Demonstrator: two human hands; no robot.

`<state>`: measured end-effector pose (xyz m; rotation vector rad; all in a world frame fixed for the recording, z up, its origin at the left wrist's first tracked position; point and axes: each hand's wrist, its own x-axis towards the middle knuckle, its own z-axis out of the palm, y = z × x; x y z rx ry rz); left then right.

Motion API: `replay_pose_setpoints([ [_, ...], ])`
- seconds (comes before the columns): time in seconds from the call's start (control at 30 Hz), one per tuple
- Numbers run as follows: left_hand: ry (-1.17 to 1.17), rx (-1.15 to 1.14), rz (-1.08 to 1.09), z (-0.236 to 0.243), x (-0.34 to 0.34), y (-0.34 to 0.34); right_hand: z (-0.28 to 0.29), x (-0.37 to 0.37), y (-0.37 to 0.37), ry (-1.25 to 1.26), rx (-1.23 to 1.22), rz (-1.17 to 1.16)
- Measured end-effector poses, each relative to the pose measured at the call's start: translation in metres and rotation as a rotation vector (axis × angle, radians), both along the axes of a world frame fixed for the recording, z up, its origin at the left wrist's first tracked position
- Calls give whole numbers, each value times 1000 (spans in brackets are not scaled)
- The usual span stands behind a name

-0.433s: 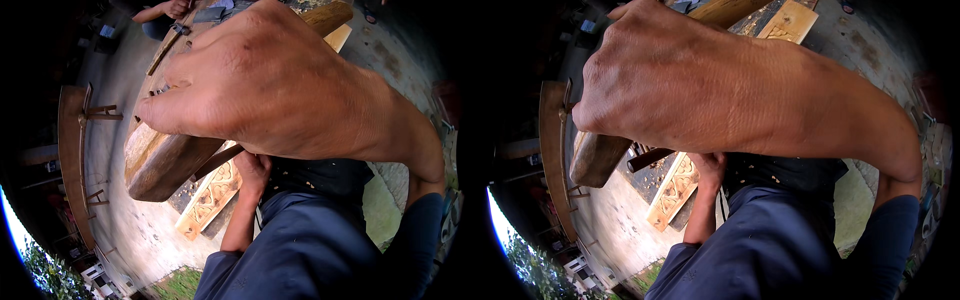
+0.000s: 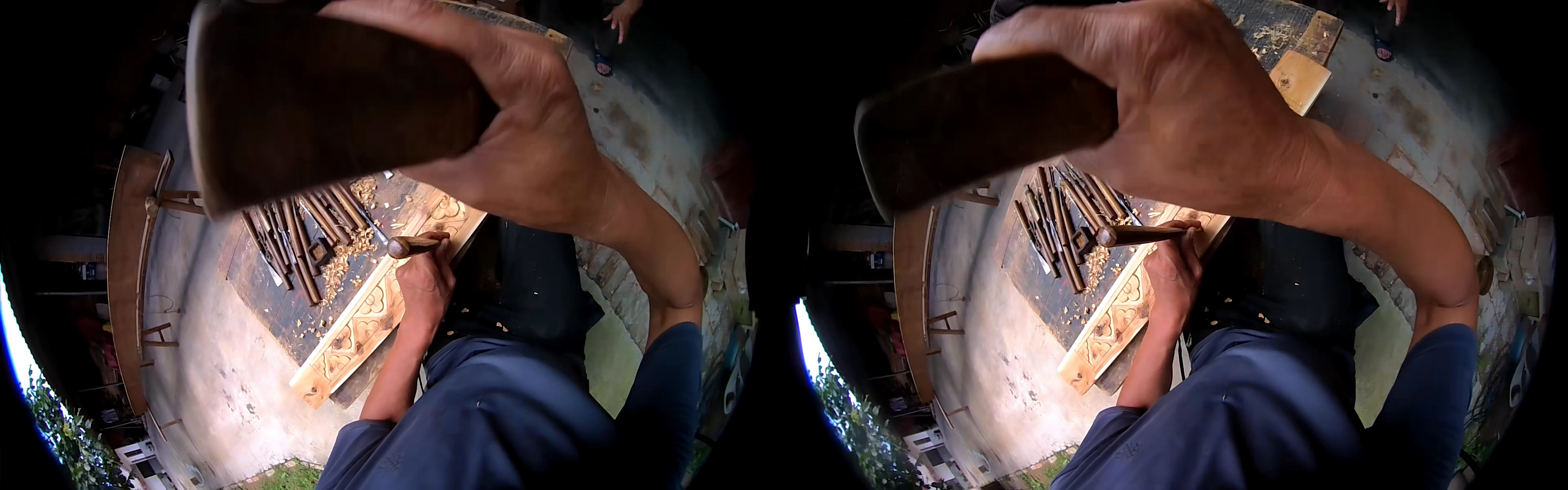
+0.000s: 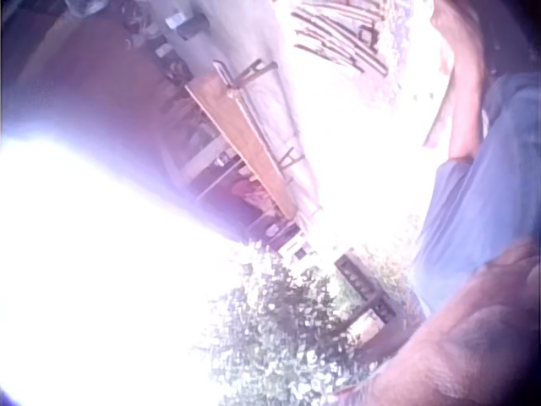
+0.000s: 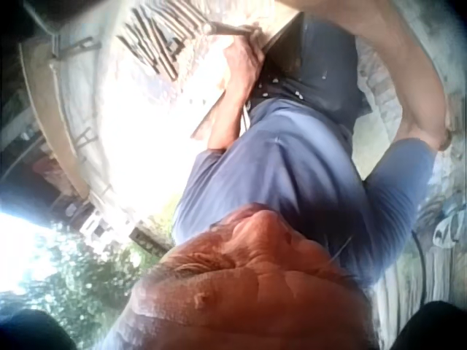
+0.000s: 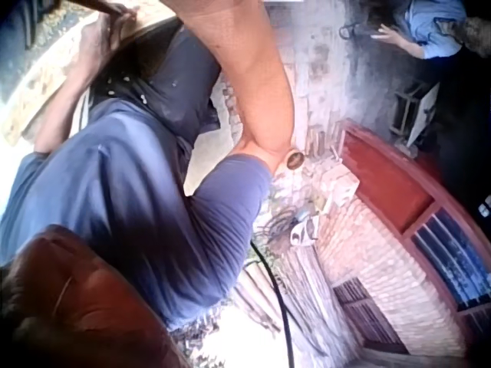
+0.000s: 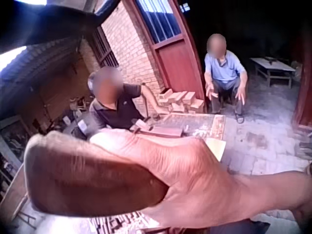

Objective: The person carves intricate floral patterns into a long wooden plank using a chisel and a wooden mallet. They repeatedly strike the chisel to remove wood shavings and refine the design along the plank's length.

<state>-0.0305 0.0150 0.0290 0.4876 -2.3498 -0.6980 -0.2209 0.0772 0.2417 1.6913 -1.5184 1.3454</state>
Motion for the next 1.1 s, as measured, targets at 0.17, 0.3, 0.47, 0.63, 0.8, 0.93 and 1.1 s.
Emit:
replay_pose_setpoints([
  [0.17,-14,95,24,-2,7,0,-3,5,22,307,141,-74],
  [0.3,-24,72,24,-13,8,-1,-6,-2,24,100,-63,-33],
  [0.47,92,282,45,-43,27,-20,-27,13,37,256,258,-132],
  [0.63,530,825,112,22,18,-65,-66,-8,72,-529,430,-89],
  [0.8,235,422,201,22,18,-66,-134,-18,100,-1200,608,-210],
  [0.93,373,455,57,31,-26,-3,-168,-17,120,-1446,546,-192],
  [1.1,354,231,-77,26,-73,43,-178,-20,127,-1568,392,-236],
])
